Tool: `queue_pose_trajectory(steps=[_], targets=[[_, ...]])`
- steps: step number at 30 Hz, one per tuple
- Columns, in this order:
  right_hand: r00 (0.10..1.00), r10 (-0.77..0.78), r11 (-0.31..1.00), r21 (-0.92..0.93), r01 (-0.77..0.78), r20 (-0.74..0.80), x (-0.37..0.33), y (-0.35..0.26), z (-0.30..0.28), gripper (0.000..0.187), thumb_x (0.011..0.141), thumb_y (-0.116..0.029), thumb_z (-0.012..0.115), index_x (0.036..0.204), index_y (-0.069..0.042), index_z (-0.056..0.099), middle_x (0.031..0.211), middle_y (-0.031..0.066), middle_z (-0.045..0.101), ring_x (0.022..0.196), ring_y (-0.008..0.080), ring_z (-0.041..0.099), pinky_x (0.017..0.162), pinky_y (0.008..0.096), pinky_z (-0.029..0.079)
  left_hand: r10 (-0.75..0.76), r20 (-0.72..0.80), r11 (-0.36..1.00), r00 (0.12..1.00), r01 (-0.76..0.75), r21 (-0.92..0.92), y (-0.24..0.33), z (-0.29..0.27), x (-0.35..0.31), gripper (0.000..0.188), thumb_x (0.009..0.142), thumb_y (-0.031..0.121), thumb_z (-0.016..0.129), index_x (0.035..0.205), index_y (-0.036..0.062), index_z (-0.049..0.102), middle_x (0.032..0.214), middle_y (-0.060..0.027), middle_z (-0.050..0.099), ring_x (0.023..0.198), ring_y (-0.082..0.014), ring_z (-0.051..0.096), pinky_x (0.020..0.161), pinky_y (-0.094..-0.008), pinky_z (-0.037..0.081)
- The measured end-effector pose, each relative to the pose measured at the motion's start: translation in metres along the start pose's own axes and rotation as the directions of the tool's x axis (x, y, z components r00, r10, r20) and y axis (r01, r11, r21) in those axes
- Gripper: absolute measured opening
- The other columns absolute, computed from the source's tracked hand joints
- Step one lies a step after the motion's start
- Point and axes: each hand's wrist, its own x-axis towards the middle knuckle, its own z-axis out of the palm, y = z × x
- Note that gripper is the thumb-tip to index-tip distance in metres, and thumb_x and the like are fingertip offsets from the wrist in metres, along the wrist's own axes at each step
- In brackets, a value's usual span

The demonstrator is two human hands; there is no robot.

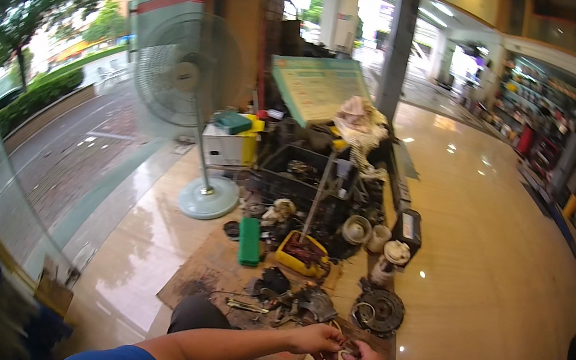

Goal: The person sits on the floor and repeatedly handles small mechanical components, including a clutch plate and a small metal rod, using both hands. They pick up, rotate, and place down the parts multiple times without using tools.

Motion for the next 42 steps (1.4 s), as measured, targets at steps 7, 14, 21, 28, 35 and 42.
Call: queue_pose_trajectory(steps=[7, 14, 21, 28, 35, 42], targets=[[0.98, 0.187, 0.975, 0.107, -0.194, 0.071, -0.023, 0.023, -0.003, 0.029, 0.086, -0.021, 0.071, 0.108, -0.002, 0.067, 0.08, 0.01, 0.069, 0.071, 0.0154, 0.064, 0.066, 0.0299, 0.051, -0.121, 0.126, 0.993, 0.985, 0.122, -0.002, -0.027, 0.017, 0.022, 0.018, 0.097, 0.021, 0.056, 0.11, 0.0081, 0.055, 0.093, -0.0028, 0.065, 0.082, -0.0133, 0.065, 0.065, -0.0305, 0.057], [0.98, 0.189, 0.979, 0.062, -0.192, 0.057, -0.015, 0.018, 0.004, 0.023, 0.088, -0.021, 0.067, 0.1, -0.002, 0.07, 0.085, 0.013, 0.071, 0.076, 0.0193, 0.068, 0.07, 0.0309, 0.053, -0.148, 0.06, 0.942, 0.987, 0.122, 0.312, -0.023, 0.018, 0.028, 0.022, 0.097, 0.019, 0.053, 0.114, 0.0047, 0.058, 0.095, -0.0026, 0.065, 0.084, -0.0112, 0.063, 0.066, -0.0273, 0.054], [0.988, 0.145, 0.986, 0.089, -0.14, -0.054, -0.006, -0.004, -0.018, 0.02, 0.088, -0.019, 0.067, 0.099, -0.003, 0.071, 0.082, 0.0098, 0.071, 0.073, 0.0152, 0.066, 0.067, 0.0298, 0.052, -0.081, -0.007, 0.951, 0.997, 0.079, 0.298, 0.002, 0.023, 0.04, 0.02, 0.096, 0.017, 0.051, 0.108, 0.0033, 0.06, 0.091, -0.0048, 0.066, 0.079, -0.0132, 0.064, 0.063, -0.0285, 0.055], [0.986, 0.06, 0.975, 0.222, -0.024, -0.155, -0.011, -0.016, -0.034, 0.016, 0.089, -0.013, 0.063, 0.098, -0.001, 0.068, 0.082, 0.0096, 0.068, 0.074, 0.0174, 0.063, 0.069, 0.0288, 0.05, -0.023, 0.085, 0.994, 0.996, 0.014, 0.107, -0.023, 0.026, 0.069, 0.019, 0.1, 0.02, 0.048, 0.105, 0.0048, 0.059, 0.088, -0.0019, 0.065, 0.075, -0.011, 0.062, 0.062, -0.0259, 0.053], [0.984, 0.107, 0.949, 0.309, -0.06, -0.14, -0.022, -0.036, -0.047, 0.011, 0.086, -0.01, 0.066, 0.093, -0.001, 0.068, 0.08, 0.0059, 0.067, 0.075, 0.0117, 0.06, 0.069, 0.0274, 0.05, -0.006, 0.152, 0.971, 0.988, -0.031, 0.238, -0.001, 0.032, 0.061, 0.018, 0.098, 0.018, 0.051, 0.106, 0.0046, 0.06, 0.08, -0.0024, 0.063, 0.067, -0.011, 0.06, 0.057, -0.0268, 0.051], [0.997, -0.016, 0.977, 0.21, 0.03, -0.072, -0.013, -0.031, -0.05, 0.01, 0.087, -0.009, 0.066, 0.092, -0.001, 0.068, 0.08, 0.0069, 0.068, 0.073, 0.0123, 0.06, 0.068, 0.0277, 0.05, 0.026, 0.182, 0.968, 0.983, -0.07, 0.241, -0.004, 0.031, 0.058, 0.018, 0.096, 0.019, 0.054, 0.104, 0.004, 0.06, 0.079, -0.0031, 0.063, 0.064, -0.0127, 0.061, 0.053, -0.0272, 0.051]])
